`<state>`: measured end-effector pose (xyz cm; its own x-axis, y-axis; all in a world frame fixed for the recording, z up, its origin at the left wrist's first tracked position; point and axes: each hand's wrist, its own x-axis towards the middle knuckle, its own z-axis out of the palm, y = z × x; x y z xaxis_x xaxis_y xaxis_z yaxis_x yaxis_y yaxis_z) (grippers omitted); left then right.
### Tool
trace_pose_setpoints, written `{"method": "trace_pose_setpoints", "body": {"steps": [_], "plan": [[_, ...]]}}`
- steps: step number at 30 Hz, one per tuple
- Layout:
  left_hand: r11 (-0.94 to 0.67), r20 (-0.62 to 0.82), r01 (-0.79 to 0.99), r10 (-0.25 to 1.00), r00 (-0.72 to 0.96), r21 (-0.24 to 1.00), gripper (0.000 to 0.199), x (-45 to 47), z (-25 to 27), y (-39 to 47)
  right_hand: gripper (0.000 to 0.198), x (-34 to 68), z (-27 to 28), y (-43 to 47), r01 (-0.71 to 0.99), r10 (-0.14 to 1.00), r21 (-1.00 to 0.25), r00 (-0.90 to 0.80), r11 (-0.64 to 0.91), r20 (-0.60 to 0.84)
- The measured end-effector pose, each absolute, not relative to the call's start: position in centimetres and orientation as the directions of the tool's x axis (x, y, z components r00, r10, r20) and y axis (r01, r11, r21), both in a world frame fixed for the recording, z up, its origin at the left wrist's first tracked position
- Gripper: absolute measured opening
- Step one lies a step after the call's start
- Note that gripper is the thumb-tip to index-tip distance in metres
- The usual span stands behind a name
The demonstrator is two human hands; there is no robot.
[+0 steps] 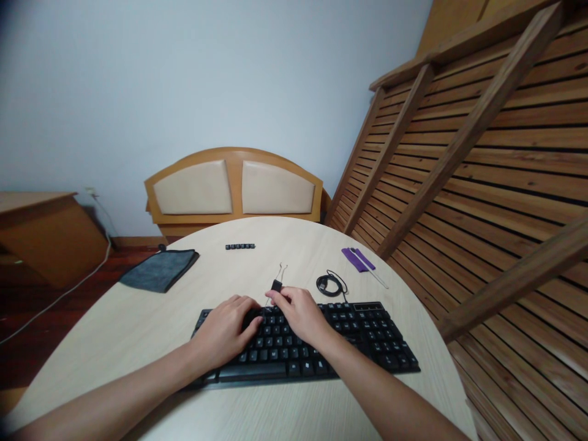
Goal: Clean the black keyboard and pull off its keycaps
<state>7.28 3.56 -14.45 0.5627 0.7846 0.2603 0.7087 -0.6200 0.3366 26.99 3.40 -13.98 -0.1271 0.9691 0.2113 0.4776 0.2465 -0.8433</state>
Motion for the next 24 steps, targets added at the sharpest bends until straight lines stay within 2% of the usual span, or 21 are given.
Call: {"method": "trace_pose_setpoints", "body": {"steps": [16, 24], "plan": [[-0.624, 0.247, 0.698, 0.781, 0.574, 0.352, 0.018, 7.27, -14.32, 3.60, 0.040, 27.19, -14.09, 3.82, 0.396, 0.985, -0.902, -0.091, 0.173, 0.148], [-0.616, 0.252, 0.699, 0.787, 0.563, 0.363, 0.017, 7.26, -14.52, 3.67, 0.041, 27.23, -14.10, 3.80, 0.430, 0.971, -0.876, -0.183, 0.220, 0.154]]}}
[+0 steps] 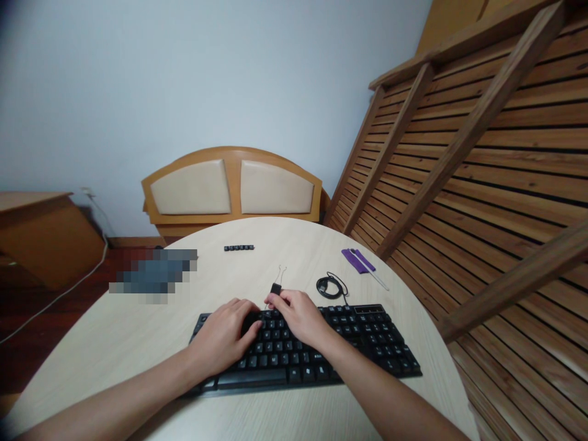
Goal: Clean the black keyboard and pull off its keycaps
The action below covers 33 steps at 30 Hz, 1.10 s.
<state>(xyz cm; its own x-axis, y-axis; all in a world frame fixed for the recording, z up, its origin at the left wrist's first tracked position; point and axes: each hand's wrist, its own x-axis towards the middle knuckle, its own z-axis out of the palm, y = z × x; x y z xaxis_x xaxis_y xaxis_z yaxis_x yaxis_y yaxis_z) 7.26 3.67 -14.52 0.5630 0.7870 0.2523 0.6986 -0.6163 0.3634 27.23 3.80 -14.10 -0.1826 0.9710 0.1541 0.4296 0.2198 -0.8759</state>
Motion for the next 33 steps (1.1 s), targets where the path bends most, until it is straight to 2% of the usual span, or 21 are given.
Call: {"method": "trace_pose_setpoints", "body": {"steps": [6, 10, 15, 19, 24, 29, 33], "plan": [[-0.608, 0.250, 0.707, 0.793, 0.555, 0.361, 0.016, 7.2, -14.5, 3.6, 0.045, 26.8, -13.9, 3.2, 0.623, 0.937, -0.701, -0.258, 0.347, 0.235], [-0.604, 0.252, 0.709, 0.797, 0.549, 0.365, 0.016, 7.3, -14.5, 3.6, 0.047, 26.6, -13.9, 3.1, 0.692, 0.908, -0.588, -0.294, 0.418, 0.300], [-0.597, 0.249, 0.707, 0.801, 0.544, 0.379, 0.018, 7.3, -14.5, 3.7, 0.040, 26.8, -13.8, 3.3, 0.629, 0.952, -0.714, -0.199, 0.307, 0.234], [-0.596, 0.253, 0.706, 0.802, 0.541, 0.383, 0.019, 7.2, -14.6, 3.7, 0.041, 26.9, -13.9, 3.8, 0.548, 0.960, -0.788, -0.176, 0.281, 0.220], [-0.596, 0.260, 0.700, 0.802, 0.537, 0.393, 0.021, 7.2, -14.7, 3.8, 0.046, 27.3, -14.7, 4.6, 0.327, 0.989, -0.934, -0.082, 0.146, 0.126], [-0.590, 0.312, 0.646, 0.806, 0.503, 0.484, 0.023, 7.1, -14.8, 3.9, 0.041, 26.9, -14.1, 3.5, 0.386, 0.972, -0.892, -0.102, 0.237, 0.214], [-0.583, 0.321, 0.566, 0.805, 0.498, 0.583, 0.015, 7.0, -14.6, 4.1, 0.041, 26.6, -13.4, 2.7, 0.374, 0.960, -0.886, -0.146, 0.276, 0.238]]}}
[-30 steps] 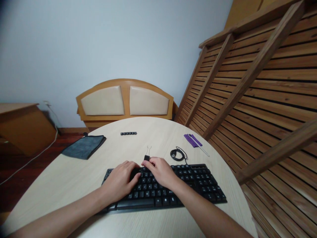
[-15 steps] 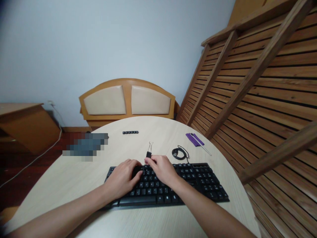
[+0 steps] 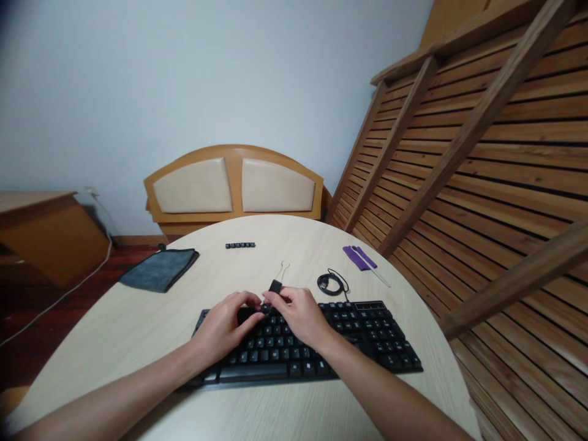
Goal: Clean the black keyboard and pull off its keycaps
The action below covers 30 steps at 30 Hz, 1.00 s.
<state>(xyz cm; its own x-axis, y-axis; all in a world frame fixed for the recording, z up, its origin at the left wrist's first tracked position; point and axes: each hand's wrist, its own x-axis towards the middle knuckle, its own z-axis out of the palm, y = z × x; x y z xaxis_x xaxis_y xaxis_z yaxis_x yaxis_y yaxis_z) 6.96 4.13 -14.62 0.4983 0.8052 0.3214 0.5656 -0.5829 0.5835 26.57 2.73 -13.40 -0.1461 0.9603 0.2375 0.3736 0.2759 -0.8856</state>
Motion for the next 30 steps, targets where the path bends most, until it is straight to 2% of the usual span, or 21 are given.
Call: {"method": "trace_pose_setpoints", "body": {"steps": [4, 11, 18, 25, 30], "plan": [[-0.596, 0.330, 0.496, 0.785, 0.524, 0.631, 0.013, 6.89, -14.34, 4.16, 0.041, 26.64, -13.33, 2.77, 0.330, 0.958, -0.903, -0.170, 0.275, 0.230], [-0.611, 0.338, 0.484, 0.772, 0.538, 0.626, 0.013, 6.76, -14.38, 4.22, 0.040, 26.83, -13.37, 2.84, 0.325, 0.969, -0.917, -0.151, 0.233, 0.193], [-0.713, 0.400, 0.471, 0.690, 0.603, 0.519, 0.017, 6.62, -14.50, 4.14, 0.043, 26.70, -13.27, 2.78, 0.308, 0.979, -0.933, -0.138, 0.188, 0.152], [-0.794, 0.423, 0.437, 0.599, 0.680, 0.423, 0.021, 6.53, -14.39, 3.88, 0.044, 26.41, -13.95, 2.95, 0.131, 0.987, -0.988, -0.148, 0.085, 0.065], [-0.807, 0.424, 0.452, 0.586, 0.690, 0.380, 0.019, 6.61, -14.50, 3.99, 0.040, 26.41, -13.83, 2.53, 0.173, 0.984, -0.978, -0.158, 0.113, 0.085]]}}
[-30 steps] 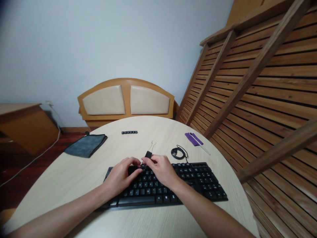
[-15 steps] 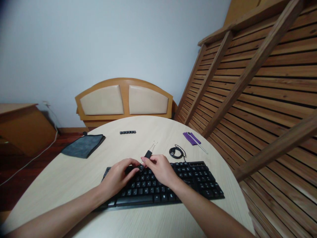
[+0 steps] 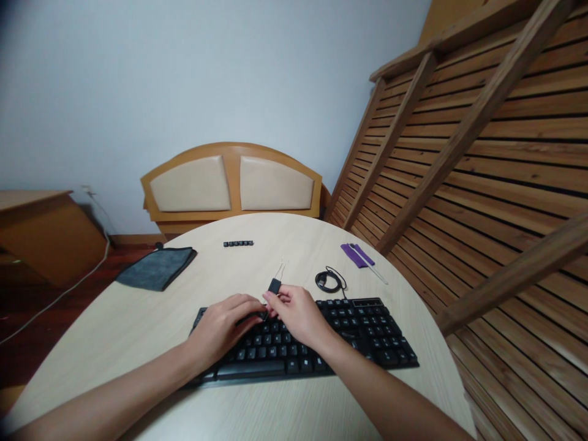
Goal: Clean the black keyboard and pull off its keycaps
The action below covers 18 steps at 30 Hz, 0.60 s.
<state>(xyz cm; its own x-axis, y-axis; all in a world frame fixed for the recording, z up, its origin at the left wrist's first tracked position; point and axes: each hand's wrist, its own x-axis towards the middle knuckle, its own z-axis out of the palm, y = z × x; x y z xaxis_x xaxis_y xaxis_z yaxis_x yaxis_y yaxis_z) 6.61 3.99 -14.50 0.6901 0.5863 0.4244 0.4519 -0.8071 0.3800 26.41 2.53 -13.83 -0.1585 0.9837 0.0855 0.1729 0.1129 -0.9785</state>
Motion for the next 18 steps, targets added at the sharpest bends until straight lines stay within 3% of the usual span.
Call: {"method": "trace_pose_setpoints", "body": {"steps": [5, 12, 18], "plan": [[-0.831, 0.468, 0.453, 0.556, 0.687, 0.323, 0.019, 6.70, -14.63, 4.08, 0.039, 26.55, -13.58, 2.36, 0.201, 0.977, -0.968, -0.177, 0.152, 0.116], [-0.853, 0.508, 0.427, 0.523, 0.685, 0.302, 0.017, 6.69, -14.75, 3.92, 0.043, 26.47, -13.93, 2.65, 0.146, 0.988, -0.988, -0.155, 0.053, 0.030], [-0.869, 0.524, 0.459, 0.483, 0.701, 0.187, 0.018, 6.56, -14.46, 3.85, 0.043, 26.22, -13.86, 2.69, 0.126, 0.989, -0.992, -0.149, 0.029, 0.010]]}}
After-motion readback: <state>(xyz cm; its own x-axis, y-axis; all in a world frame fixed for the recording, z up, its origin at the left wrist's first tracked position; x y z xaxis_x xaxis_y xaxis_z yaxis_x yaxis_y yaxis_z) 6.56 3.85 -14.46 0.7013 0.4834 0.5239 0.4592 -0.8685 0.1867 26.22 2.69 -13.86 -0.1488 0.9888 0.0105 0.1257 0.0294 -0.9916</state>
